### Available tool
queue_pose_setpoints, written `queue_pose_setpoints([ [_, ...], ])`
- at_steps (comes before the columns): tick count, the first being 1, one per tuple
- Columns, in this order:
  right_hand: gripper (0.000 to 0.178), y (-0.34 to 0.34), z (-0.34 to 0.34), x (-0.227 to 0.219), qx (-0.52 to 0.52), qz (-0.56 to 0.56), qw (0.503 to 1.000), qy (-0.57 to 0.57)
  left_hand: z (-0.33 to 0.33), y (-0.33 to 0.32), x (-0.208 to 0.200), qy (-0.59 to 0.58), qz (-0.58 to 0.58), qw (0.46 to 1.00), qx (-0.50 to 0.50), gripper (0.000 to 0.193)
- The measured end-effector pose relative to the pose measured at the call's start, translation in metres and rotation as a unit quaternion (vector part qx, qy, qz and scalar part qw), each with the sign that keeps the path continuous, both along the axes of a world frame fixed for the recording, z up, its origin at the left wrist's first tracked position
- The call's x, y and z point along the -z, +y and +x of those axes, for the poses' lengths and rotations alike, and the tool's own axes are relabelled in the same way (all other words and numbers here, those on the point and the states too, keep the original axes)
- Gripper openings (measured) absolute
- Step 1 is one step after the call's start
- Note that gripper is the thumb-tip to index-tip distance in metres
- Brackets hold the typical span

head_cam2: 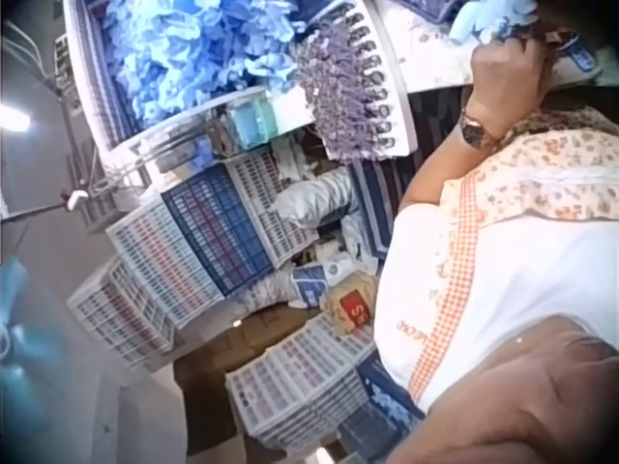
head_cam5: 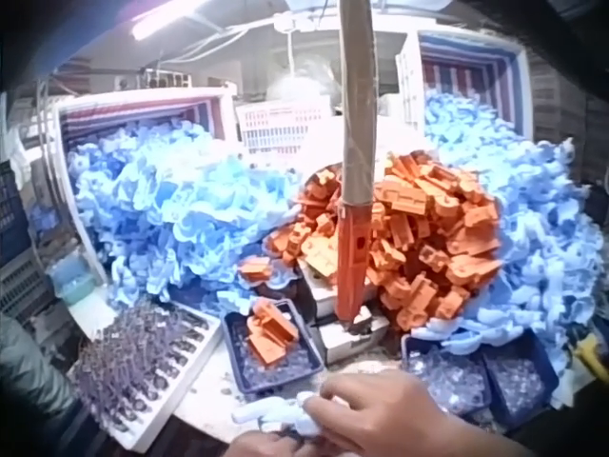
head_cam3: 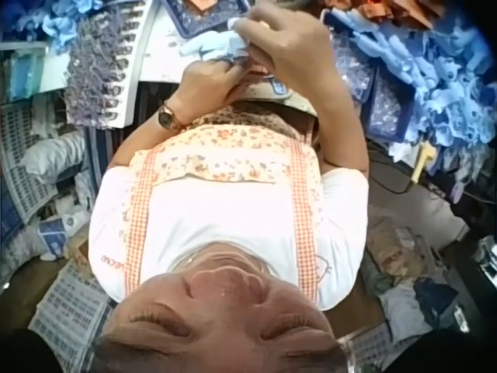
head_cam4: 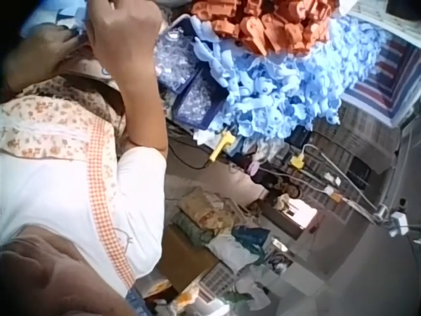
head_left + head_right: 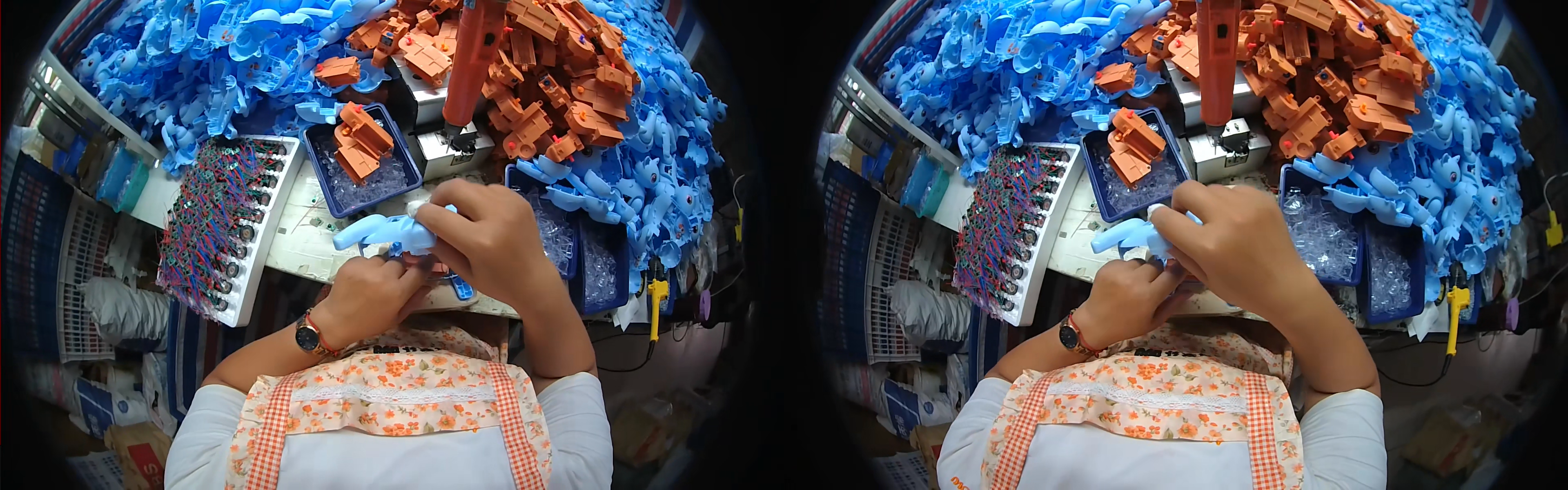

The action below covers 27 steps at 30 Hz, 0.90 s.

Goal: Assembling plastic toy parts at a factory workstation using a glue gun.

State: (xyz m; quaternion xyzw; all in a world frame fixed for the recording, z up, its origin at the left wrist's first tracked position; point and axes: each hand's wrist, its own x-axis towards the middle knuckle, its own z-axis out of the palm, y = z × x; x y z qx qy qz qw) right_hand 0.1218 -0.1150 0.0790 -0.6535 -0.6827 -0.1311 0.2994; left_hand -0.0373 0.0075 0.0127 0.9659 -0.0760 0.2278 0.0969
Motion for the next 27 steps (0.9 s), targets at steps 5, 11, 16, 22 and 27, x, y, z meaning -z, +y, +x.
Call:
queue_pose_setpoints([
  [5, 0.033, -0.022, 0.011, 0.029, -0.001, 0.025, 1.0, 0.009, -0.008, 0.005, 0.014, 0.065, -0.007, 0.996, -0.053, 0.036],
  [11, 0.022, -0.048, 0.018, 0.079, -0.002, 0.127, 0.991, -0.043, -0.011, 0.016, 0.035, 0.057, -0.042, 0.997, -0.026, 0.025],
  [16, 0.015, -0.058, 0.016, 0.097, 0.004, 0.133, 0.99, -0.045, -0.018, 0.037, 0.038, 0.007, -0.049, 0.997, 0.063, 0.019],
  [22, 0.025, -0.069, 0.014, 0.11, 0.02, 0.064, 0.998, -0.015, -0.011, 0.052, 0.039, -0.07, -0.239, 0.967, 0.048, 0.047],
  [27, 0.053, -0.071, 0.015, 0.091, -0.008, -0.015, 0.995, 0.1, 0.01, 0.046, 0.045, 0.014, -0.302, 0.953, 0.025, 0.056],
])
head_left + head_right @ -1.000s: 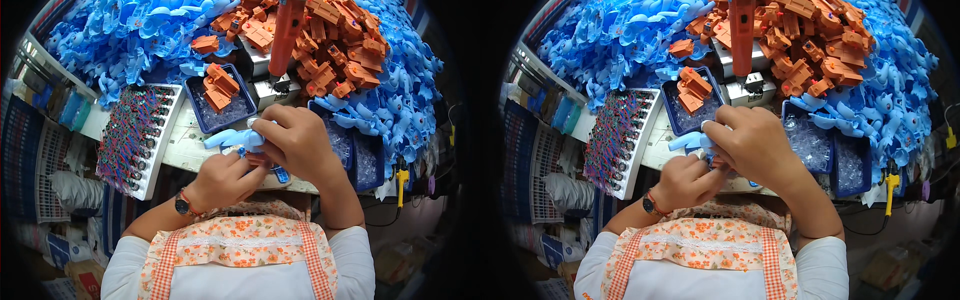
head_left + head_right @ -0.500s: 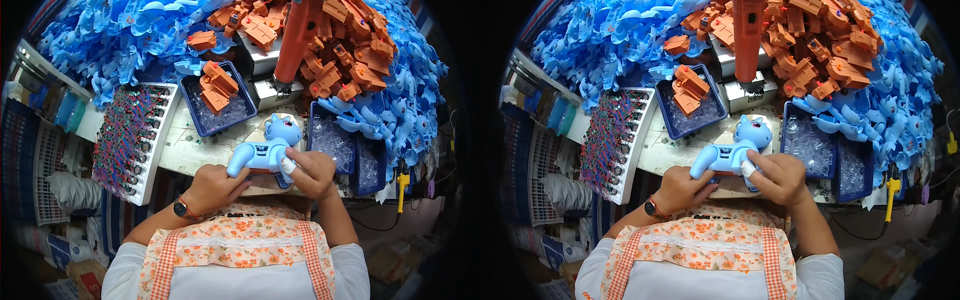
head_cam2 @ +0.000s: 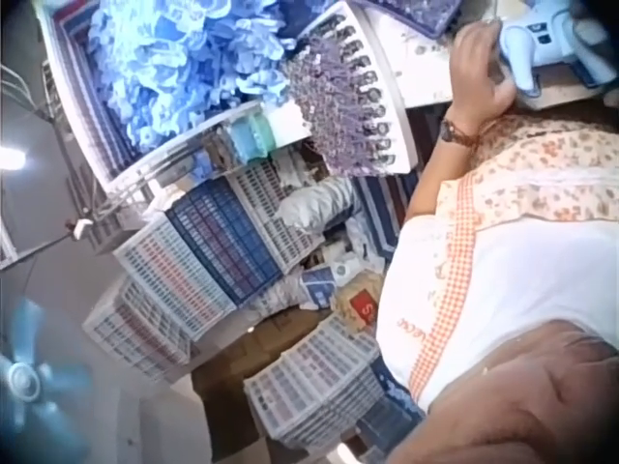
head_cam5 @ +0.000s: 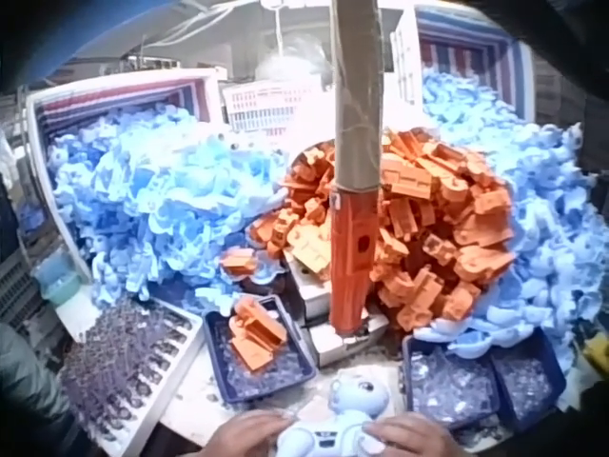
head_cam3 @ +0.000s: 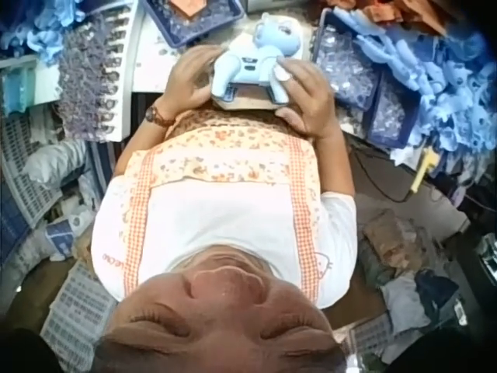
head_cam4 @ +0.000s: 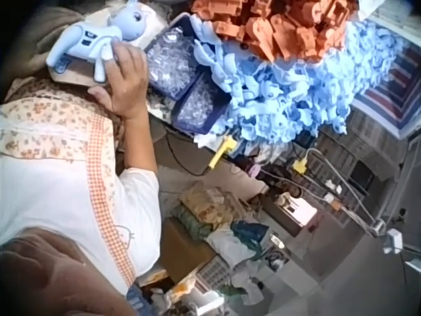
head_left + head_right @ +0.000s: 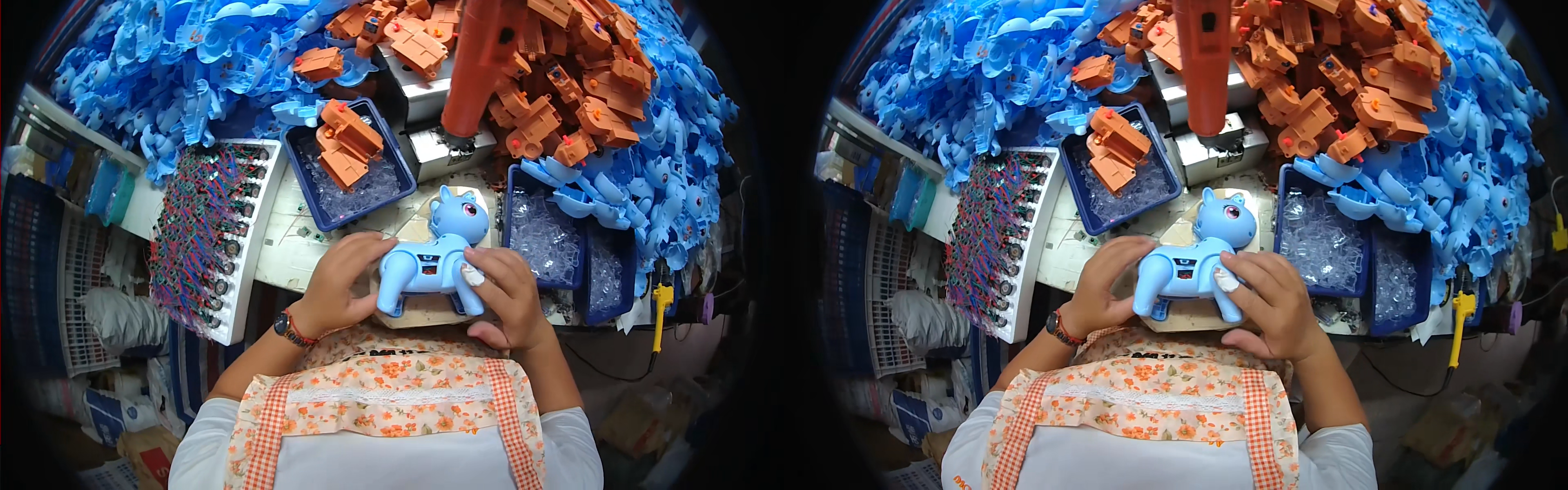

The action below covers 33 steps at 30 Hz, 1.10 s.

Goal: Assembling plastic toy parts at a factory workstation using a glue gun.

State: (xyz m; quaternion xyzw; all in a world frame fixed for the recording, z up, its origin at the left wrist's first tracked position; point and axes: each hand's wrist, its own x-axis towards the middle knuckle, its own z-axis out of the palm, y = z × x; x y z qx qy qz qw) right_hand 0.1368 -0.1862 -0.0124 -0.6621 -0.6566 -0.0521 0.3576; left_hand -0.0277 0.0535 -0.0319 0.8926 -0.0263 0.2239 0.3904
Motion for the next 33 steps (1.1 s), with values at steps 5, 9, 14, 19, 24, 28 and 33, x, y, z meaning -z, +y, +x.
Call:
queue_pose_setpoints([
  [5, 0.066, 0.005, -0.007, 0.004, 0.047, -0.01, 0.996, 0.069, -0.003, -0.002, 0.001, -0.003, 0.008, 1.0, -0.018, 0.055],
  [9, 0.059, 0.017, -0.022, 0.009, 0.09, 0.046, 0.989, 0.106, -0.005, -0.006, 0.006, 0.0, 0.009, 0.999, -0.031, 0.056],
  [14, 0.057, 0.018, -0.015, 0.01, 0.083, 0.041, 0.992, 0.084, -0.003, -0.008, 0.004, 0.0, 0.037, 0.998, -0.042, 0.058],
  [19, 0.065, 0.01, -0.023, 0.01, 0.095, 0.027, 0.993, 0.07, -0.007, -0.01, 0.003, 0.006, 0.036, 0.999, -0.037, 0.058],
  [24, 0.059, 0.013, -0.024, 0.007, 0.117, -0.008, 0.991, 0.062, -0.006, -0.01, 0.002, 0.003, 0.043, 0.999, -0.028, 0.06],
  [28, 0.057, 0.009, -0.025, 0.007, 0.119, -0.004, 0.992, 0.045, -0.01, -0.007, 0.002, 0.0, 0.061, 0.998, -0.023, 0.06],
  [33, 0.056, 0.011, -0.025, 0.006, 0.122, -0.001, 0.992, 0.036, -0.006, -0.006, -0.003, 0.001, 0.081, 0.996, -0.02, 0.061],
])
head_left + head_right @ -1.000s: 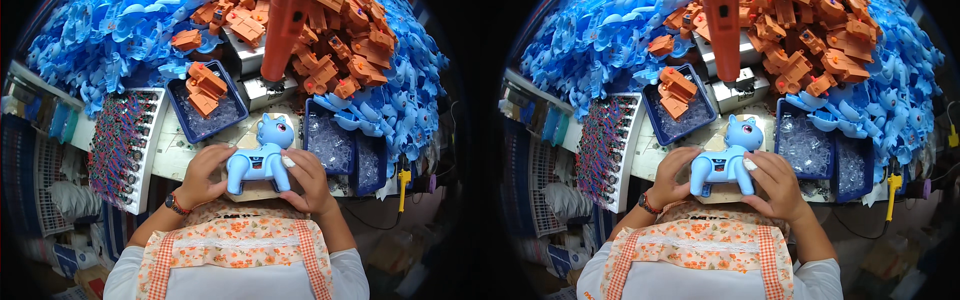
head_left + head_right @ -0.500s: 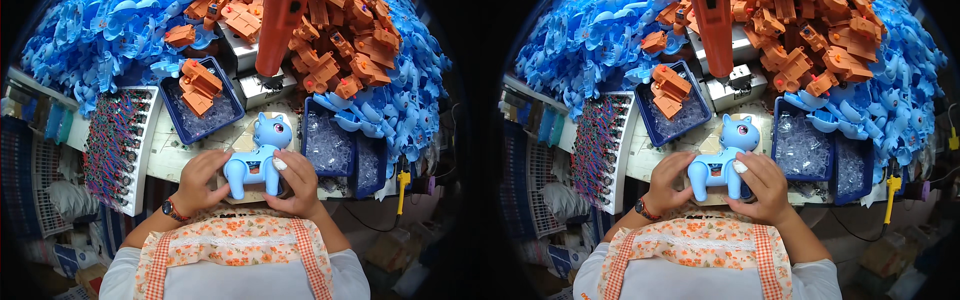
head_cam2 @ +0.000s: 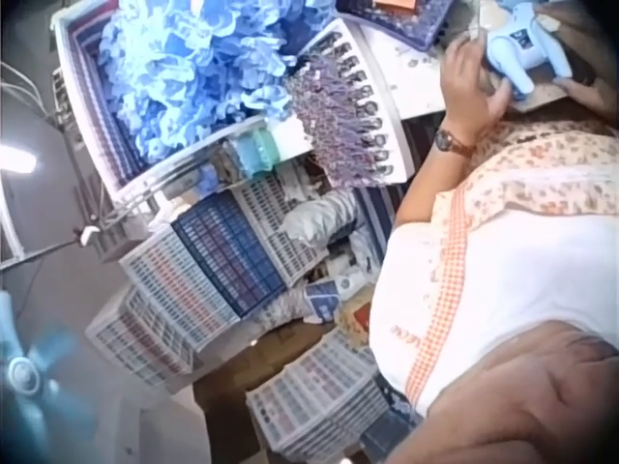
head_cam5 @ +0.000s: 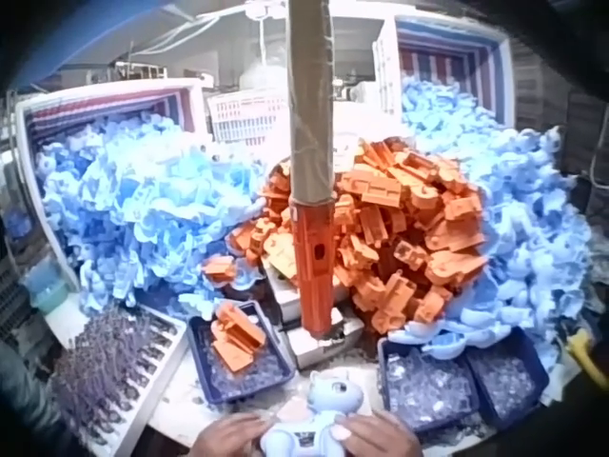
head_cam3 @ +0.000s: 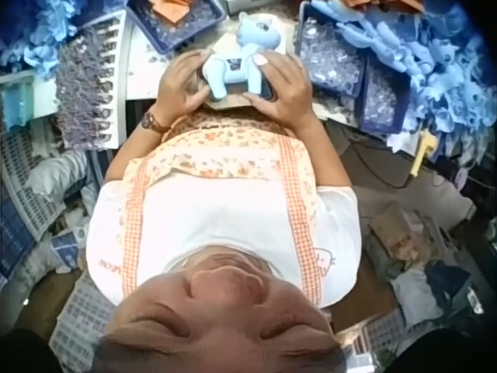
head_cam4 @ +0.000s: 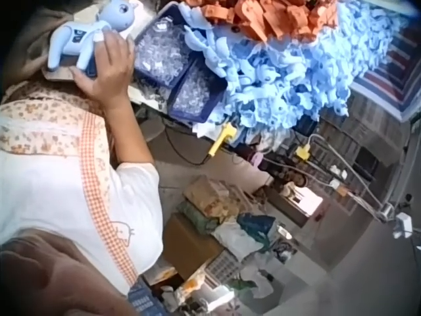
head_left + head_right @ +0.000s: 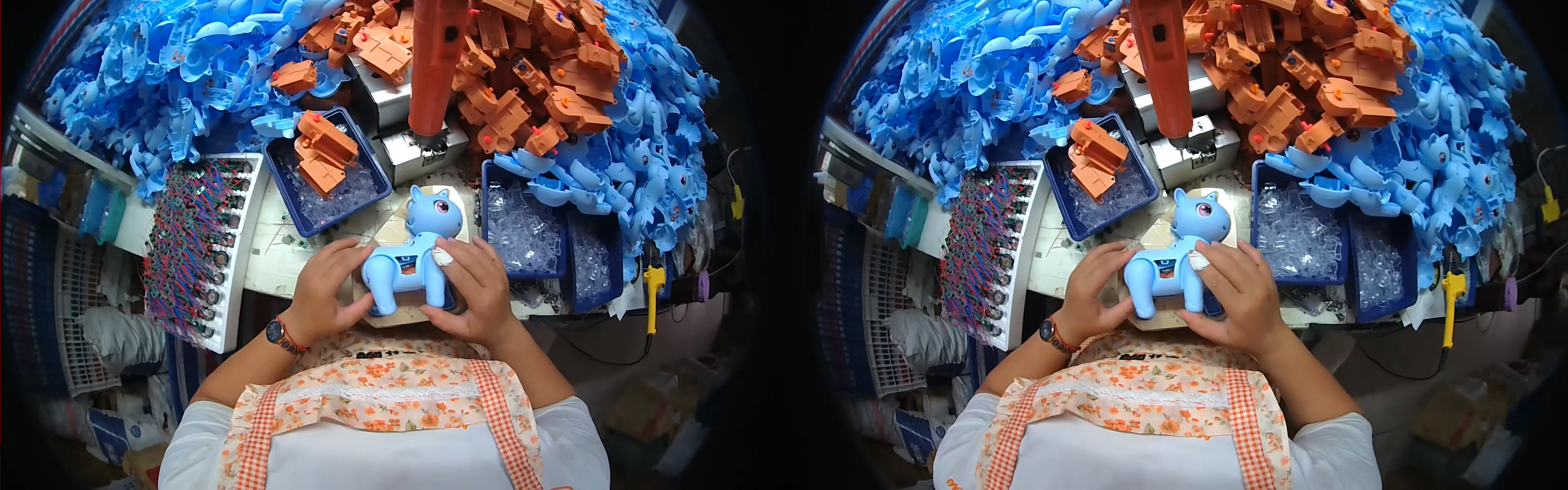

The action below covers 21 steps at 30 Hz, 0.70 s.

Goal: Assembling plastic toy parts at a factory workstation using a glue gun.

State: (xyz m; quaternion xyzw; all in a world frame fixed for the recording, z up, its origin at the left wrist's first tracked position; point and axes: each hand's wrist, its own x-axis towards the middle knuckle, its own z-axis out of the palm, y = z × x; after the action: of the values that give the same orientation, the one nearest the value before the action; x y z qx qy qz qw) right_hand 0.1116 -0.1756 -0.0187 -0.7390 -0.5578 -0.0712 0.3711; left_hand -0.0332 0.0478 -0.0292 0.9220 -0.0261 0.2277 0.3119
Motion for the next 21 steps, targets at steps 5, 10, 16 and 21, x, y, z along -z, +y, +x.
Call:
queue_pose_setpoints([
  [5, 0.056, -0.004, 0.007, 0.006, 0.0, -0.038, 0.998, -0.049, -0.002, -0.005, 0.002, 0.001, 0.003, 1.0, -0.012, 0.058],
  [10, 0.055, -0.003, 0.007, 0.011, 0.012, -0.022, 0.999, -0.042, 0.002, -0.004, -0.011, 0.003, 0.041, 0.999, -0.008, 0.054],
  [16, 0.054, -0.002, 0.009, 0.012, 0.01, -0.026, 0.998, -0.055, 0.005, -0.004, -0.01, -0.002, 0.065, 0.998, -0.015, 0.052],
  [21, 0.054, -0.003, 0.007, 0.009, 0.011, -0.039, 0.997, -0.061, -0.001, -0.007, 0.005, 0.004, 0.017, 0.999, -0.031, 0.058],
])
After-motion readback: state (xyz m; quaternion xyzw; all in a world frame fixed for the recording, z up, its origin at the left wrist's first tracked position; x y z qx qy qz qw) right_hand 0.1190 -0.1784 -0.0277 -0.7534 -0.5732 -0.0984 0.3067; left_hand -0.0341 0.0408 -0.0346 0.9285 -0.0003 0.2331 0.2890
